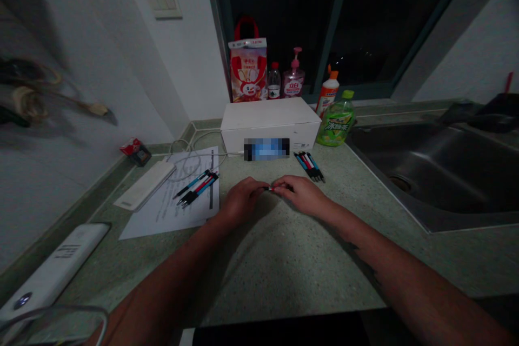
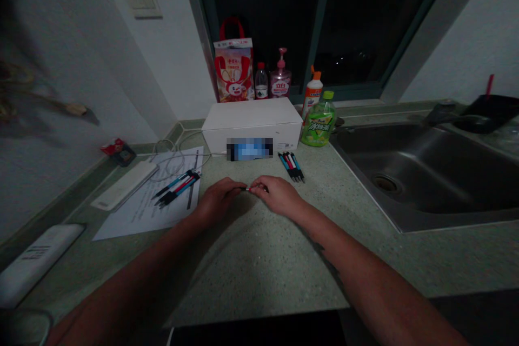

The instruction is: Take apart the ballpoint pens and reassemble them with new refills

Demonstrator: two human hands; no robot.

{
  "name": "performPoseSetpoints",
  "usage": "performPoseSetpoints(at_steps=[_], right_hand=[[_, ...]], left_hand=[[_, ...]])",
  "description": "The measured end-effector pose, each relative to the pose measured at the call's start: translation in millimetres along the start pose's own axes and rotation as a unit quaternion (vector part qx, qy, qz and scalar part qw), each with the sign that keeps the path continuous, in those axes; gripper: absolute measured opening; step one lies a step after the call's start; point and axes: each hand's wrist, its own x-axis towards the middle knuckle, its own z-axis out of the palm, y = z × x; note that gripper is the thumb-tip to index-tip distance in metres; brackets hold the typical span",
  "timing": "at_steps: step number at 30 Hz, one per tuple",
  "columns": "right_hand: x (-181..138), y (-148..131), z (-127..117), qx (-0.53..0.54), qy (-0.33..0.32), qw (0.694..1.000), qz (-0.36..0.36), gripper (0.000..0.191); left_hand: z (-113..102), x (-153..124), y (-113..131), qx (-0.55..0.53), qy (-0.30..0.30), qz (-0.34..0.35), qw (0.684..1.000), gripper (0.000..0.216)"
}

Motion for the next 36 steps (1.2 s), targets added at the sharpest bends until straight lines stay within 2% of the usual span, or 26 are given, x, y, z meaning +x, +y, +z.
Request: performPoseSetpoints(at_steps=[10,18,21,26,30,36], right_hand=[[-2,-8,-4,-0.103,0.023,0.987,-0.117,0.011],[-1,5,-17,-0.200,0.039,0.976,-0.073,0.017],[0,2,-15,-0.230,0.022,0.968,-0.096,0.017],[1,-4,-12,-0.274,-0.011,0.953,-0.126,0.019],[2,6,-24,-0.262,-0.036,0.958,-0.111,0.026],[4,27,-43,-0.169,-0.063,0.979,-0.095,0.025]], left_hand=[[0,-2,5,0.042,-0.015,-0.009,0.999,0.019],[-10,0,-2,0.154,0.040,-0.069,0.985,0.012],[-11,1,-4,0.167,0.057,-0.092,0.980,0.013],[-10,2,-4,0.165,0.068,-0.085,0.980,0.013],[-10,2,-3,0.161,0.064,-0.093,0.980,0.013],[-11,2,0,0.159,0.061,-0.103,0.980,0.014]])
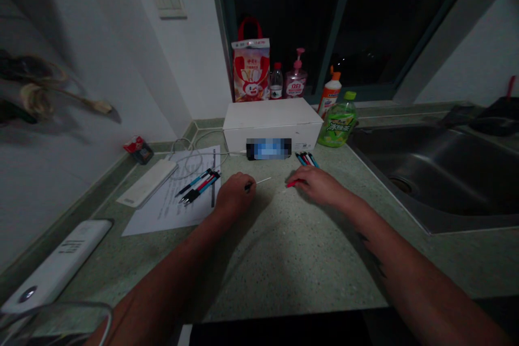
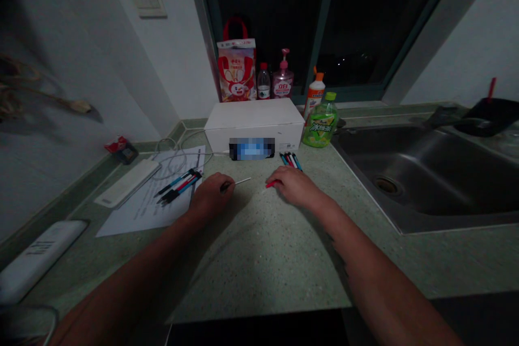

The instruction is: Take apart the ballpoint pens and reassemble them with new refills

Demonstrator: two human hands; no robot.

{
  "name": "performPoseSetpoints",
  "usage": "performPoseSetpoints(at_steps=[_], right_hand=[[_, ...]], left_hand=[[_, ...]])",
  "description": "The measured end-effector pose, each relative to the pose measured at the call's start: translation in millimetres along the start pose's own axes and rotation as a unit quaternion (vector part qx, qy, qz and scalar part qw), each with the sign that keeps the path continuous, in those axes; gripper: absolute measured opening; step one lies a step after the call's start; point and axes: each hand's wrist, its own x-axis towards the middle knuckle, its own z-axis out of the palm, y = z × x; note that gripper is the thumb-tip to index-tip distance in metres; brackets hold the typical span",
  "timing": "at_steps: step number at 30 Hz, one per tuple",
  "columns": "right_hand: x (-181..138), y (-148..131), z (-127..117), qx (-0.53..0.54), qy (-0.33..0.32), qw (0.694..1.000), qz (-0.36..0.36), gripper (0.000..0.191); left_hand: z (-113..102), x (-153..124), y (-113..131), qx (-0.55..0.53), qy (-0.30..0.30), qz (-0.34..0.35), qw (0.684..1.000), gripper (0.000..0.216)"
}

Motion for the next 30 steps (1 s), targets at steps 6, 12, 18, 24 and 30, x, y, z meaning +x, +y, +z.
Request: performPoseSetpoints(at_steps=[6,12,18,24,30], right_hand=[[5,-13,14,0.012,0.048,0.999,0.022,0.022],[12,-28,31,-0.006,0.057,0.998,0.015,0.015],[8,-35,17,0.011,0.122,0.992,0.030,0.018],[9,-54,16,-0.010,0.074,0.997,-0.014,0.007],[6,-43,11,-0.018,0.080,0.996,0.026,0.003]], left_hand=[[0,-1,1,-0.003,-0.004,0.004,1.000,0.014],[3,0,-1,-0.010,-0.006,0.020,1.000,0.014],[3,-2,1,-0.042,-0.005,0.050,0.998,0.013],[5,-7,11,-0.095,-0.036,0.113,0.988,0.015],[6,-4,7,-0.107,-0.031,0.091,0.990,0.023]])
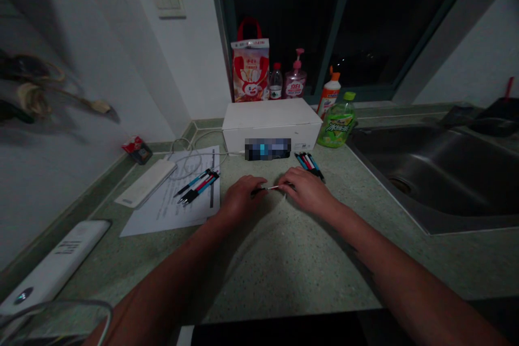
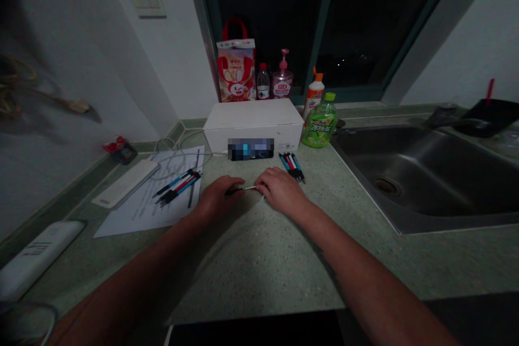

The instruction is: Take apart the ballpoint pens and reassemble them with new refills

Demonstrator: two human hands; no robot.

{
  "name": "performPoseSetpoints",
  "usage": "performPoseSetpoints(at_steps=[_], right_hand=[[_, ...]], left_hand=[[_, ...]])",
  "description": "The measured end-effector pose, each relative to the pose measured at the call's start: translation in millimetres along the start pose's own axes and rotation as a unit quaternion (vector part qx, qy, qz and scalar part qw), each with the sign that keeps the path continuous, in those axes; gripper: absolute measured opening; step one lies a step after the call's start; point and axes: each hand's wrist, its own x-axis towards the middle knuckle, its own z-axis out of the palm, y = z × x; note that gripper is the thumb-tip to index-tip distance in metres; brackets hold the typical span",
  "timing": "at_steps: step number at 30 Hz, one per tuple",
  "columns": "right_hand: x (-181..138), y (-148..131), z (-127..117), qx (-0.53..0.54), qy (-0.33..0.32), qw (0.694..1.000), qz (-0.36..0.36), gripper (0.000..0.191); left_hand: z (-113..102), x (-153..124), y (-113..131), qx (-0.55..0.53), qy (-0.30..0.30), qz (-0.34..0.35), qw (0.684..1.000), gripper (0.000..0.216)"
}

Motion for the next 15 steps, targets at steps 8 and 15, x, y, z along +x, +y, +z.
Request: performPoseSetpoints(at_steps=[8,15], right_hand=[[-1,11,-5,0.000,-0.009,1.000,0.023,0.007],[-1,3,-6,0.009,-0.024,0.999,0.023,0.007]], left_hand=[[-3,0,-2,0.033,-0.006,-0.007,0.999,0.017],[-2,0,3,0.054,-0.025,-0.020,0.998,0.014]])
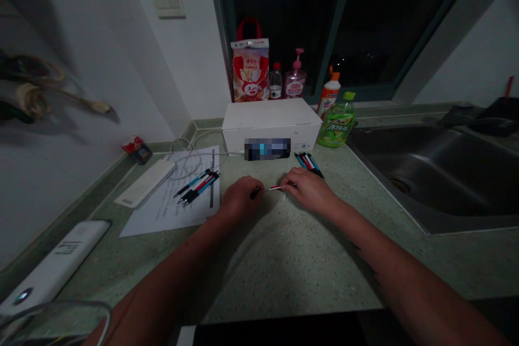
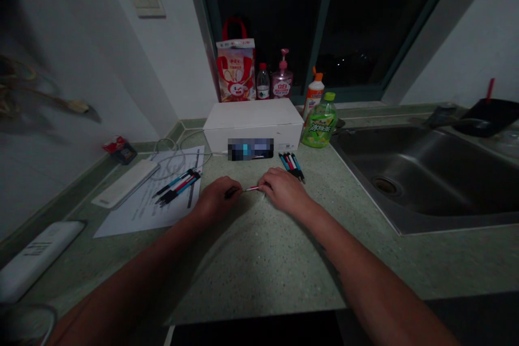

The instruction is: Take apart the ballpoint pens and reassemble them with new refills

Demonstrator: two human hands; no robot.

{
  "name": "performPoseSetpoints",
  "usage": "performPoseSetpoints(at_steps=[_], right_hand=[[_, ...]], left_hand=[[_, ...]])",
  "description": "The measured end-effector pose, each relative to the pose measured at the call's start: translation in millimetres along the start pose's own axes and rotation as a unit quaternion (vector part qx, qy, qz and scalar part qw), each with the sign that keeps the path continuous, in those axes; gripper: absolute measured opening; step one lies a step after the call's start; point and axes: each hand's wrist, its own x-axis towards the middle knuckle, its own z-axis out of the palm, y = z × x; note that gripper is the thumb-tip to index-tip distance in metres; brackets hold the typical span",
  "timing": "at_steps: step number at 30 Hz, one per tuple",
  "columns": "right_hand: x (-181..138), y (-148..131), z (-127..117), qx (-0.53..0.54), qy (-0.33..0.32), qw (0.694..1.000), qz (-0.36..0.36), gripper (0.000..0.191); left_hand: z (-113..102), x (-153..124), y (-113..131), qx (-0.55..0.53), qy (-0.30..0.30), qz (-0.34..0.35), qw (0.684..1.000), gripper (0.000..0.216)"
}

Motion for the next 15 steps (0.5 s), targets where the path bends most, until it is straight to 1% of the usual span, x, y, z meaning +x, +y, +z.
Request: performPoseSetpoints(at_steps=[5,9,15], right_hand=[[0,0,-1,0.012,-0.005,1.000,0.004,0.008],[0,-1,0,0.017,-0.003,1.000,0.002,0.008],[0,17,-11,0.027,-0.010,0.999,0.024,0.011]], left_hand=[[0,1,-1,-0.012,0.014,-0.002,1.000,0.016],[-1,0,1,-0.005,0.001,0.001,1.000,0.014],[0,1,-1,0.012,0.001,-0.008,1.000,0.012]])
